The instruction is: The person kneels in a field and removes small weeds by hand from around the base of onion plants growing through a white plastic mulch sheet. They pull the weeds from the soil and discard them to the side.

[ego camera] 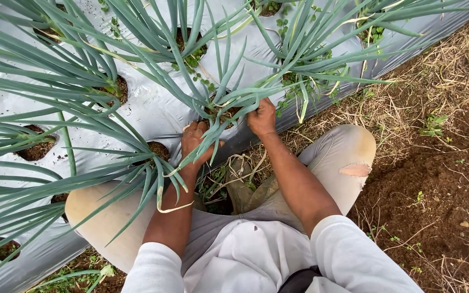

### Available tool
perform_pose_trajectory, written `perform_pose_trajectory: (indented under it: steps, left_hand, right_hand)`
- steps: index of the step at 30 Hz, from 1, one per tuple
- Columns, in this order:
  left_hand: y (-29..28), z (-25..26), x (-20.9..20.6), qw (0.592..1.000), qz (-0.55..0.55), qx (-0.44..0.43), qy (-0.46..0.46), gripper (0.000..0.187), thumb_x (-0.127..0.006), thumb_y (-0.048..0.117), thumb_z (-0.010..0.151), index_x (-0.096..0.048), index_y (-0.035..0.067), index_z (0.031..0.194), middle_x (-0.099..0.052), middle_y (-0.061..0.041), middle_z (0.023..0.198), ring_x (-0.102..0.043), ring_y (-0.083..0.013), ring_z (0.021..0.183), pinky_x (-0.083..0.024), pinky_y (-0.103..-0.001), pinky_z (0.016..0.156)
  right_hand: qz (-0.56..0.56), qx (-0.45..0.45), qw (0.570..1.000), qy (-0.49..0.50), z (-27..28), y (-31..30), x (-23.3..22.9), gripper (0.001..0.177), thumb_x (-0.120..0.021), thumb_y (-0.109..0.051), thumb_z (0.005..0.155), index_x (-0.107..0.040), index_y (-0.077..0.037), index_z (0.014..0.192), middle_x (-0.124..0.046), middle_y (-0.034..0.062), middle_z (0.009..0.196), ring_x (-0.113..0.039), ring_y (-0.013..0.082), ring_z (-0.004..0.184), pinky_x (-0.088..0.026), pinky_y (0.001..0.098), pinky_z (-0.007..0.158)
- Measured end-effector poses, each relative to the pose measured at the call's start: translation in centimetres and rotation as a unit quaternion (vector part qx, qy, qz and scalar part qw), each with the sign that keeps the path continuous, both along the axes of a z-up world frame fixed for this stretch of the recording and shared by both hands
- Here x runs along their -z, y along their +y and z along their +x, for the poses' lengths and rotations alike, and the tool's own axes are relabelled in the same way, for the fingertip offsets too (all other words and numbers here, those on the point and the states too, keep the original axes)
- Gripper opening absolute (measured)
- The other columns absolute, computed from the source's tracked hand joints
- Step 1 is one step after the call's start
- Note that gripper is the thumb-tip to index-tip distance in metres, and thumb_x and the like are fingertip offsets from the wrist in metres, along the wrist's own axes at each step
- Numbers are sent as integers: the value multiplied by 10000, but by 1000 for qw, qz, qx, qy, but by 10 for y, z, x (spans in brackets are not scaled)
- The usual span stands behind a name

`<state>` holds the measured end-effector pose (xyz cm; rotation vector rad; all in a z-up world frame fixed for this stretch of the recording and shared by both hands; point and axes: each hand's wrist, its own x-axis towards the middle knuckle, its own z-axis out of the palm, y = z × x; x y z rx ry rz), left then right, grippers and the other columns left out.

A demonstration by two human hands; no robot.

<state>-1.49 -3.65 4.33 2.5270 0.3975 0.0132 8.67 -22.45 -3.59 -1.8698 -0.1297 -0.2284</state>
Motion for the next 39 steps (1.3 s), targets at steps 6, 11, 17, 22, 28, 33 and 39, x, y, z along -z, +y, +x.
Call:
perform_pose_trajectory:
  steps: [6,11,17,22,28,33,39]
  left_hand:
    - [45,-4,98,986,101,109,-77,641,-677,667,833,-650,287,1349,-707,28,1249,-658,-198,1122,-459,-405,1046]
    - [64,-6,168,979,136,106,-112,929,-756,777,600,-639,301,1390,-692,60,1294,-652,-174,1170,-487,-373,1052]
    - [28,-5,121,987,128,45,-89,812,-667,664,903,-523,171,1531,-637,-54,1418,-604,-224,1270,-411,-384,1150]
    - [42,8,27,974,82,200,-74,463,-858,438,648,-733,107,945,-704,-97,933,-645,-310,859,-537,-432,816]
    - [27,9,38,999,23,34,-4,455,-766,434,704,-645,135,1024,-614,-73,966,-641,-334,854,-528,-437,746]
    - [49,15,73,991,56,116,-44,432,-788,530,561,-576,262,825,-521,-14,841,-634,-313,669,-490,-424,521]
    - [47,13,54,992,41,122,19,439,-736,493,741,-591,109,897,-550,-158,885,-648,-460,829,-538,-525,709]
  right_hand:
    - [-10,-58,998,-26,-10,20,-30,146,-694,-20,864,-753,-39,995,-707,251,874,-662,512,841,-575,605,653]
    - [-73,-113,990,41,-8,34,-48,192,-695,-167,977,-743,18,999,-712,269,867,-677,492,768,-584,575,641]
    - [-139,-135,974,119,-2,31,-21,207,-692,-170,936,-729,30,902,-687,244,765,-674,447,681,-534,519,543]
    - [-188,-153,955,171,-7,14,-3,227,-691,-172,905,-718,40,829,-668,226,689,-672,413,616,-496,478,469]
    - [-245,-192,926,214,-17,5,0,242,-670,-152,878,-709,47,745,-646,203,604,-663,349,537,-469,416,394]
    - [-295,-262,888,235,-33,-13,-22,242,-644,-156,920,-792,15,1010,-733,256,808,-735,427,752,-571,474,547]
    - [-337,-637,634,280,-92,5,-80,364,-772,-310,864,-775,-127,1178,-733,254,1179,-683,487,1098,-575,561,934]
